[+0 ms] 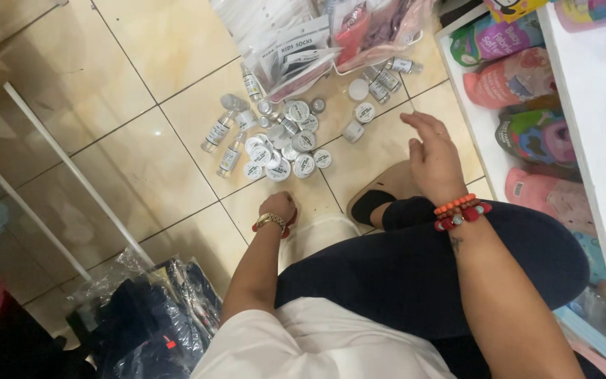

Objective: The person sits on the floor and wipes small white jars with a red cloth. They pick up jars from a pile on the floor, wipe the lids and sides, and place them into a red basket on a shelf.

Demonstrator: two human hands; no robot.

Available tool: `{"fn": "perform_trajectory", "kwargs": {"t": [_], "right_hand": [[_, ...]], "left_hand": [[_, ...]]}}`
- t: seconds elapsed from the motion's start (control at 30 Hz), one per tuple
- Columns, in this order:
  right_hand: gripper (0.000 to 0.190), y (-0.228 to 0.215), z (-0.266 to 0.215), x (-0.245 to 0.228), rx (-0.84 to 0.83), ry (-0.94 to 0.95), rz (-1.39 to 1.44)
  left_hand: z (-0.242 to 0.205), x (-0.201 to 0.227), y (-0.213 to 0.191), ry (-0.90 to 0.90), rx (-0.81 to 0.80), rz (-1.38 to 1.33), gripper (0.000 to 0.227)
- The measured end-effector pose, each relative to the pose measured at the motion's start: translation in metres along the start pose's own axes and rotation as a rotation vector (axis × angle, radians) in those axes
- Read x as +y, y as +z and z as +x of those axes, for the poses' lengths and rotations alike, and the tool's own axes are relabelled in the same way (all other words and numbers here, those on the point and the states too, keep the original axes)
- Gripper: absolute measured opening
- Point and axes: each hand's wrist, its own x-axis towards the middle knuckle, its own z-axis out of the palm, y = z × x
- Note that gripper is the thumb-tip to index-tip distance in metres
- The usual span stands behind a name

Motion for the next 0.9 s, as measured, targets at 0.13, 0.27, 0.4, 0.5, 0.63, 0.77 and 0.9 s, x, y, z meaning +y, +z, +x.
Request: {"fn": "perform_trajectory", "kwargs": {"t": [0.13,0.27,0.4,0.5,0.63,0.77,0.9], "right_hand": [[0.047,-0.006,0.001,0.007,0.121,-0.026,0.028],[0.046,-0.006,0.003,0.008,0.167,0.018,0.094],[0.044,-0.003,0.002,0.008,0.154,0.038,0.099],[0.044,-0.003,0.002,0.007,0.143,0.041,0.110],[0.043,-0.004,0.002,0.005,0.151,0.023,0.124],[0.043,-0.004,0.002,0.006,0.163,0.006,0.121],[0.044,-0.005,0.002,0.006,0.210,-0.010,0.100]], "left_hand": [[0.003,0.010,0.002,0.043,-0.018,0.014,0.034],[0.001,0.022,0.000,0.105,0.006,0.024,0.033],[0.001,0.028,-0.001,0.109,0.006,0.030,0.033],[-0.005,0.029,-0.006,0.092,0.027,0.030,0.032],[-0.009,0.025,-0.013,0.066,0.034,0.042,0.032],[-0.008,0.017,-0.014,0.043,0.034,0.032,0.031],[-0.005,0.014,-0.013,0.044,0.009,0.076,0.029]]}}
